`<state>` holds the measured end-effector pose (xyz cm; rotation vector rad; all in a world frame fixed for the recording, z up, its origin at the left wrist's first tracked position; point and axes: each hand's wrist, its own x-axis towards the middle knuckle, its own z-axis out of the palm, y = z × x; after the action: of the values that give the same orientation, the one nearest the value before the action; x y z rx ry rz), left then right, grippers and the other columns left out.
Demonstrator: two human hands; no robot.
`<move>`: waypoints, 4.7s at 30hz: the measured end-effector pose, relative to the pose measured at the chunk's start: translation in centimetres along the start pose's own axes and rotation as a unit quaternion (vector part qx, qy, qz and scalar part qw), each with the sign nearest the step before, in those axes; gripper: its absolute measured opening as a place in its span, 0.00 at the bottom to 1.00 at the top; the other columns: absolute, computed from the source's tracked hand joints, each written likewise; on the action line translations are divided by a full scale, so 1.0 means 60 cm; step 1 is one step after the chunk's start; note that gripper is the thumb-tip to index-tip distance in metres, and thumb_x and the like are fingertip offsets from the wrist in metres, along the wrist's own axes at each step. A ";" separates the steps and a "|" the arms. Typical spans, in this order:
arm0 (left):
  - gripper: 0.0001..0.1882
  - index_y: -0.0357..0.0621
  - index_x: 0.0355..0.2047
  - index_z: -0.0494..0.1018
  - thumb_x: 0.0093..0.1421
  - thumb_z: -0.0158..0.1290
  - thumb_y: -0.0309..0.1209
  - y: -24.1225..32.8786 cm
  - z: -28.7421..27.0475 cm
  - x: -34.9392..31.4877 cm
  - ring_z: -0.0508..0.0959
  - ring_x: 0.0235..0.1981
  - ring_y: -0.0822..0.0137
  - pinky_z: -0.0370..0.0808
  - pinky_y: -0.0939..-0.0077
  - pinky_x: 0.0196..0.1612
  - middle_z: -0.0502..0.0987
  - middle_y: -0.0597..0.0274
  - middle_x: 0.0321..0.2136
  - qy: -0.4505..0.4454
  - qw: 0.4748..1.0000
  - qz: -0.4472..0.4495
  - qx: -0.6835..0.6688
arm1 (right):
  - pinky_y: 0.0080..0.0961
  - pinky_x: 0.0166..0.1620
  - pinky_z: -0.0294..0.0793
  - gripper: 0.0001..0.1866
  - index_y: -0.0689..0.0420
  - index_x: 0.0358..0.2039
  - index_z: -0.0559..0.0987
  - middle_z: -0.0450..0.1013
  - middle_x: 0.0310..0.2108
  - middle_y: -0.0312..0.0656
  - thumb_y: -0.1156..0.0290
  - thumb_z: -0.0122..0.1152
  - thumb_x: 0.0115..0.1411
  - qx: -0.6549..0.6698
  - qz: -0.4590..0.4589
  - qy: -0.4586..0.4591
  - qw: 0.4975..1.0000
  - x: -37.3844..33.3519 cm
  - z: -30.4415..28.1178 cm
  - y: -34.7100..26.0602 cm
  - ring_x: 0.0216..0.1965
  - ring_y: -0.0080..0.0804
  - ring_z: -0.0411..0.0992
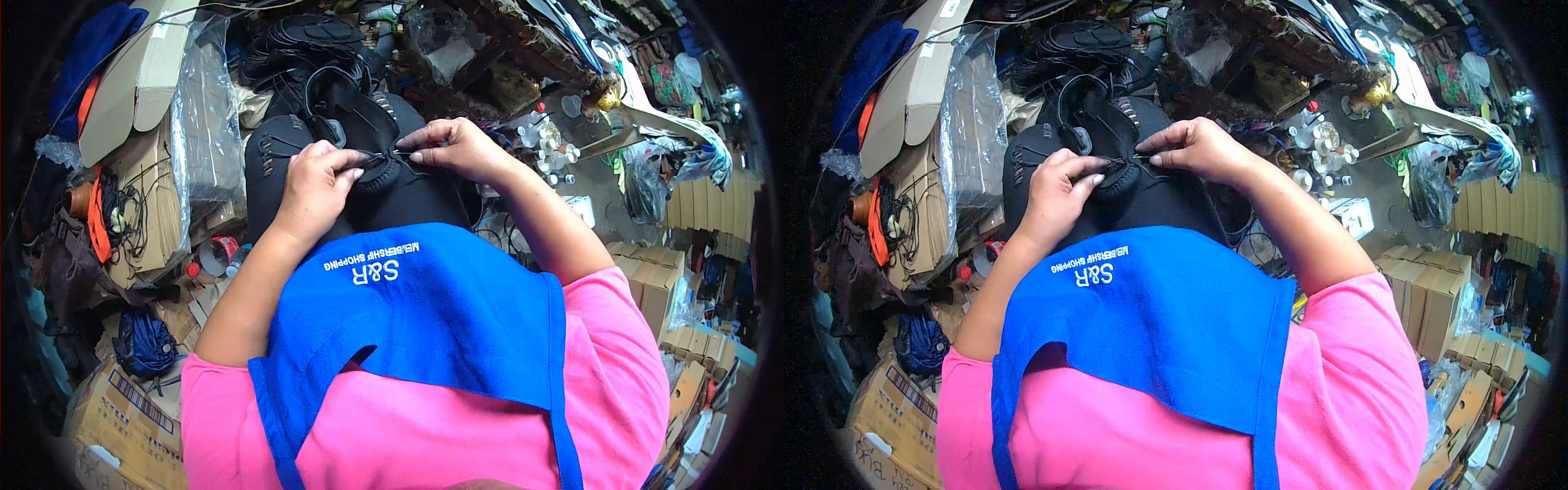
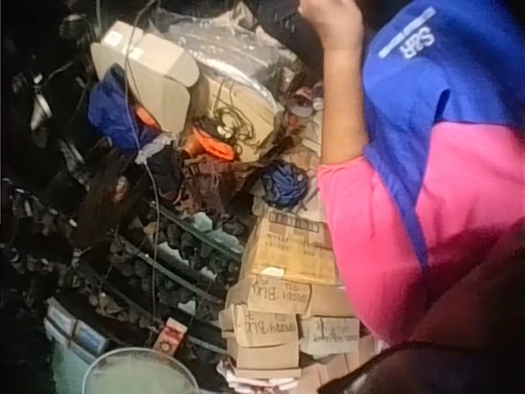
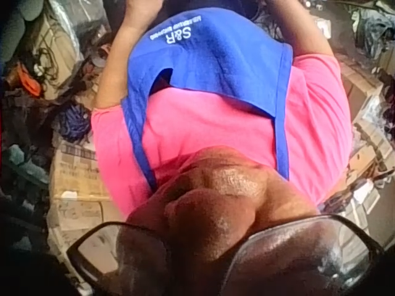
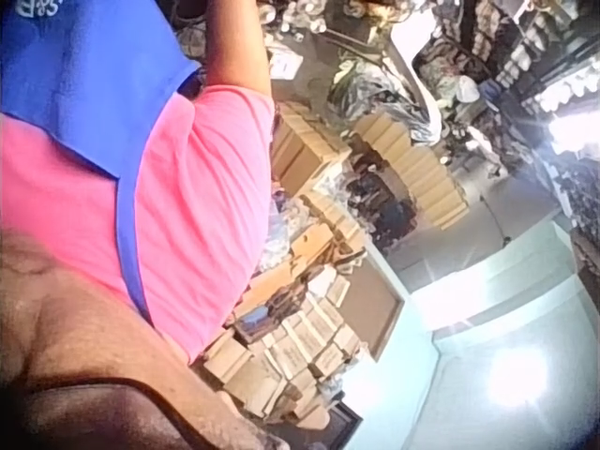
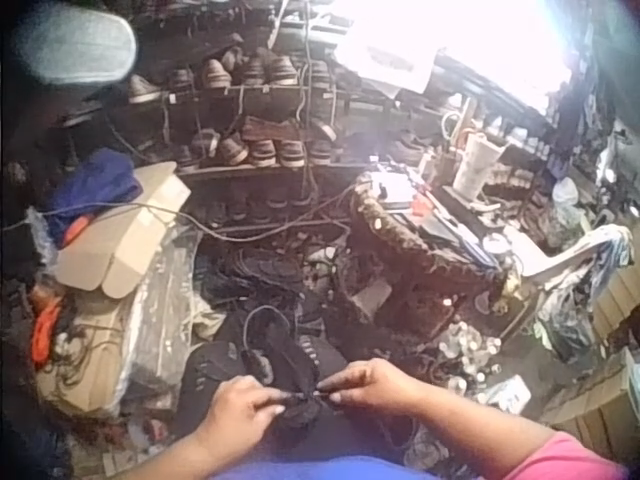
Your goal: Stitching or lacing the edge of a black shoe upper manually.
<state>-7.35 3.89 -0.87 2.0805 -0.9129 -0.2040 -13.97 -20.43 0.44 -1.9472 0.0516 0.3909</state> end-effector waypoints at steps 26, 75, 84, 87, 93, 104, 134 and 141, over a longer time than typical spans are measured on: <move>0.04 0.50 0.30 0.76 0.53 0.56 0.31 0.018 -0.033 0.029 0.73 0.40 0.59 0.60 0.61 0.44 0.77 0.64 0.28 -0.095 0.977 0.031 0.190 | 0.16 0.32 0.67 0.07 0.58 0.29 0.78 0.73 0.25 0.30 0.70 0.67 0.54 0.065 0.020 -0.040 0.997 0.020 -0.040 -0.001 0.28 0.16 0.67; 0.08 0.43 0.37 0.72 0.63 0.50 0.33 -0.041 -0.184 -0.047 0.71 0.53 0.53 0.66 0.56 0.58 0.75 0.54 0.45 0.111 0.696 0.021 -0.709 | 0.46 0.52 0.69 0.11 0.51 0.37 0.73 0.73 0.35 0.40 0.58 0.57 0.61 0.653 -0.105 0.147 0.735 0.021 -0.025 -0.020 0.38 0.34 0.71; 0.07 0.47 0.31 0.68 0.65 0.48 0.34 -0.197 -0.380 -0.262 0.61 0.20 0.81 0.57 0.87 0.20 0.65 0.71 0.23 0.328 0.797 -0.035 -0.506 | 0.16 0.28 0.65 0.12 0.54 0.40 0.74 0.69 0.28 0.32 0.60 0.57 0.62 0.253 -0.022 0.536 0.805 -0.225 -0.296 0.201 0.27 0.15 0.63; 0.09 0.44 0.35 0.70 0.64 0.51 0.36 -0.157 -0.313 -0.189 0.66 0.23 0.79 0.63 0.84 0.22 0.69 0.69 0.26 0.415 0.837 -0.144 -0.325 | 0.12 0.29 0.59 0.15 0.55 0.43 0.77 0.70 0.29 0.29 0.59 0.58 0.61 0.037 0.034 0.510 0.858 -0.176 -0.225 0.149 0.25 0.12 0.59; 0.15 0.41 0.42 0.76 0.53 0.56 0.27 0.002 -0.103 0.021 0.73 0.50 0.61 0.67 0.71 0.54 0.76 0.56 0.44 -0.020 0.996 0.060 -0.058 | 0.20 0.45 0.70 0.09 0.58 0.37 0.81 0.74 0.34 0.34 0.76 0.61 0.55 -0.030 -0.089 0.122 0.988 -0.023 -0.056 -0.021 0.39 0.21 0.71; 0.07 0.39 0.32 0.78 0.52 0.59 0.26 -0.005 -0.039 0.107 0.73 0.37 0.68 0.70 0.75 0.45 0.72 0.62 0.31 -0.210 0.974 0.037 -0.073 | 0.28 0.41 0.73 0.09 0.53 0.32 0.81 0.73 0.30 0.39 0.75 0.65 0.48 -0.246 -0.220 0.008 0.944 0.043 -0.046 -0.041 0.37 0.34 0.73; 0.20 0.43 0.47 0.76 0.51 0.56 0.24 -0.007 -0.033 0.102 0.70 0.37 0.65 0.67 0.75 0.46 0.68 0.60 0.30 -0.344 0.935 0.050 -0.072 | 0.38 0.33 0.72 0.09 0.48 0.32 0.81 0.70 0.28 0.43 0.71 0.57 0.50 -0.469 -0.243 -0.015 0.849 -0.005 0.005 -0.079 0.32 0.44 0.73; 0.13 0.40 0.35 0.77 0.46 0.60 0.22 -0.028 -0.010 0.111 0.74 0.39 0.63 0.71 0.73 0.45 0.73 0.60 0.31 -0.223 0.970 0.047 -0.083 | 0.37 0.40 0.73 0.08 0.52 0.31 0.81 0.71 0.32 0.46 0.73 0.59 0.49 -0.394 -0.135 -0.043 0.908 0.018 -0.004 -0.076 0.37 0.46 0.72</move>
<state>-1.35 0.45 -0.60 1.8609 -1.2103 -0.6954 -11.89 -18.62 4.26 -2.6812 -0.5034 0.3344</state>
